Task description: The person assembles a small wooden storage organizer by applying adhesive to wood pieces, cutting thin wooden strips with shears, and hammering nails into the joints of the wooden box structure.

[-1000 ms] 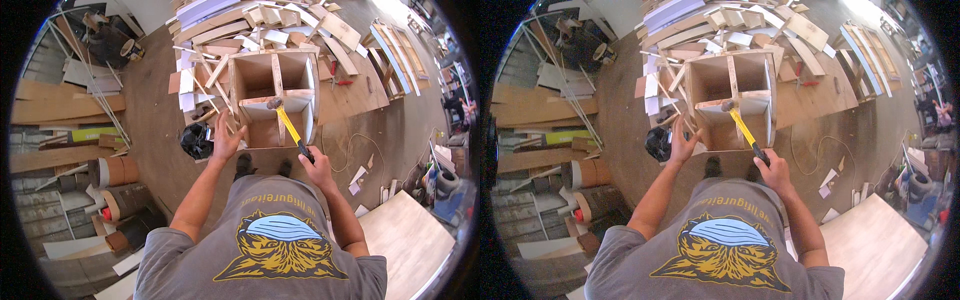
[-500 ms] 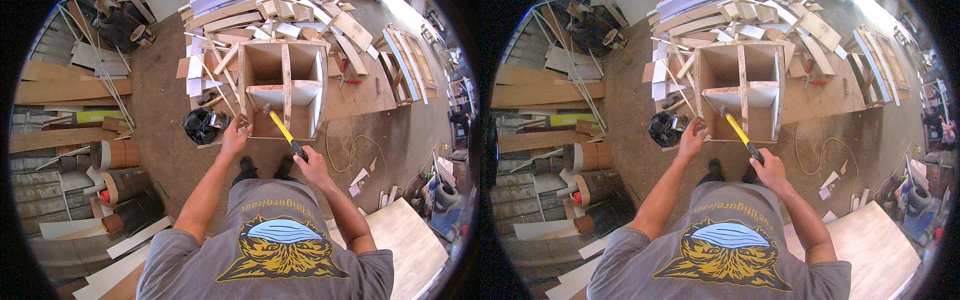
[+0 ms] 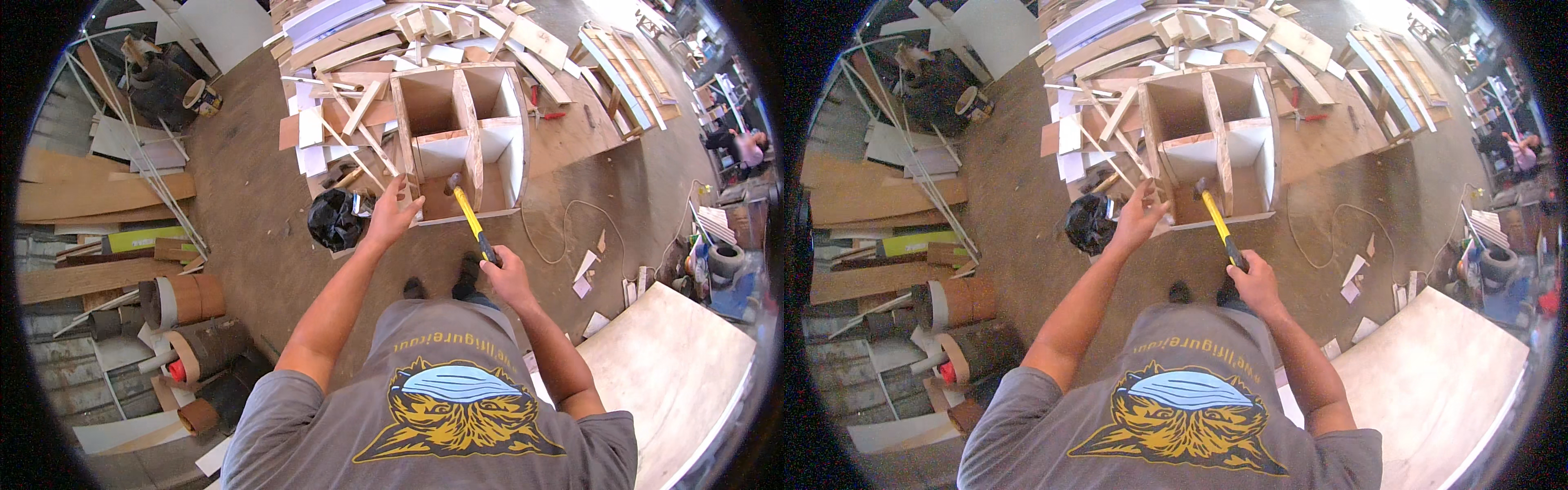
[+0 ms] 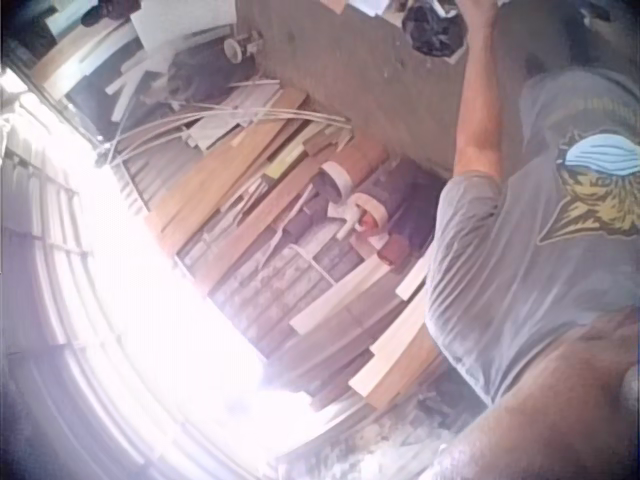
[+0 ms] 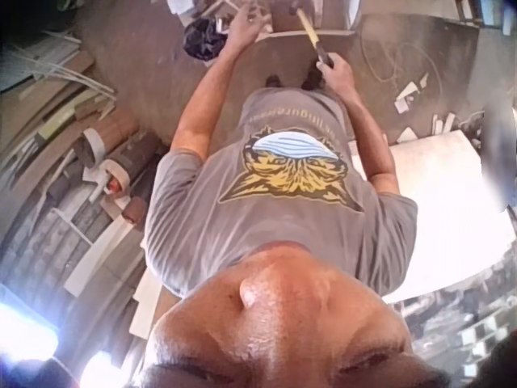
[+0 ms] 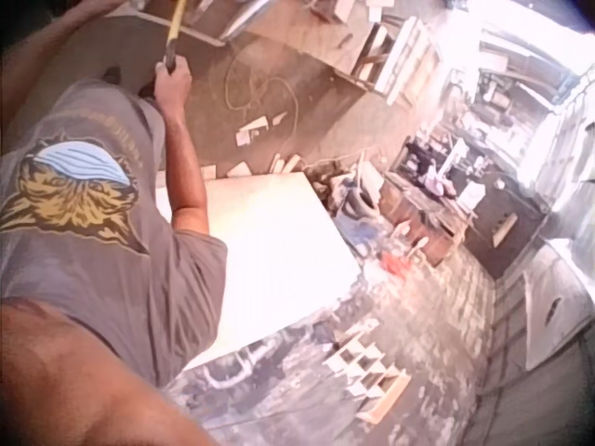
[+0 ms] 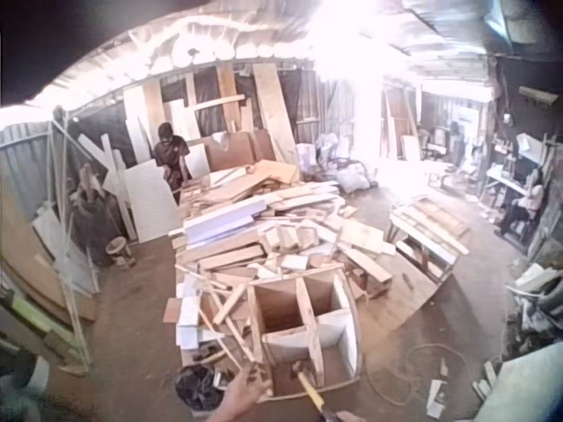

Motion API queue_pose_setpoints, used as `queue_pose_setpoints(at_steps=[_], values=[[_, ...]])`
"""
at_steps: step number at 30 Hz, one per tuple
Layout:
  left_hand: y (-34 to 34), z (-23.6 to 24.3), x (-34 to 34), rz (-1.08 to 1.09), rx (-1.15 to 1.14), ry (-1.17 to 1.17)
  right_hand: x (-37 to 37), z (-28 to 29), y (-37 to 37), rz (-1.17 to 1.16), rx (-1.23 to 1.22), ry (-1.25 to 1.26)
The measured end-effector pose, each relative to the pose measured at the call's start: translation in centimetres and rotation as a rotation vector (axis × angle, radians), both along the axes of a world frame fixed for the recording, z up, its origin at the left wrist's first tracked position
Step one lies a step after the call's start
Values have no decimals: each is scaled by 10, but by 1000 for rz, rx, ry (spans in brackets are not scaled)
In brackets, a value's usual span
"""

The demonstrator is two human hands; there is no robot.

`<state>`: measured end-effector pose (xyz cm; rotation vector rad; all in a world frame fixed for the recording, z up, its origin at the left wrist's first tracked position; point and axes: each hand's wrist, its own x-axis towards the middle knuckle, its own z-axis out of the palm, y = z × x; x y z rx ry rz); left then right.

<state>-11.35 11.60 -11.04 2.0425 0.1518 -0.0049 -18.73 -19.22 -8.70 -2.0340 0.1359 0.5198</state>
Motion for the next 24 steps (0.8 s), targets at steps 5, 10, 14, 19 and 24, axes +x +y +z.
queue_pose_setpoints(at_steps=[5, 10, 14, 19, 24], values=[[-8, 9, 4, 49, 151, -211, -15, 14, 8, -133, 125, -6], [-25, 53, 20, -22, 499, -565, -15, 37, 1, -210, 161, -32], [-35, 63, 57, -106, 648, -606, 15, 59, -15, -113, 4, -331], [-30, 82, 115, -369, 1124, -305, 100, 143, -35, 136, -263, -420], [-15, 73, 142, -505, 1216, -114, 188, 215, -12, 492, -517, -350]])
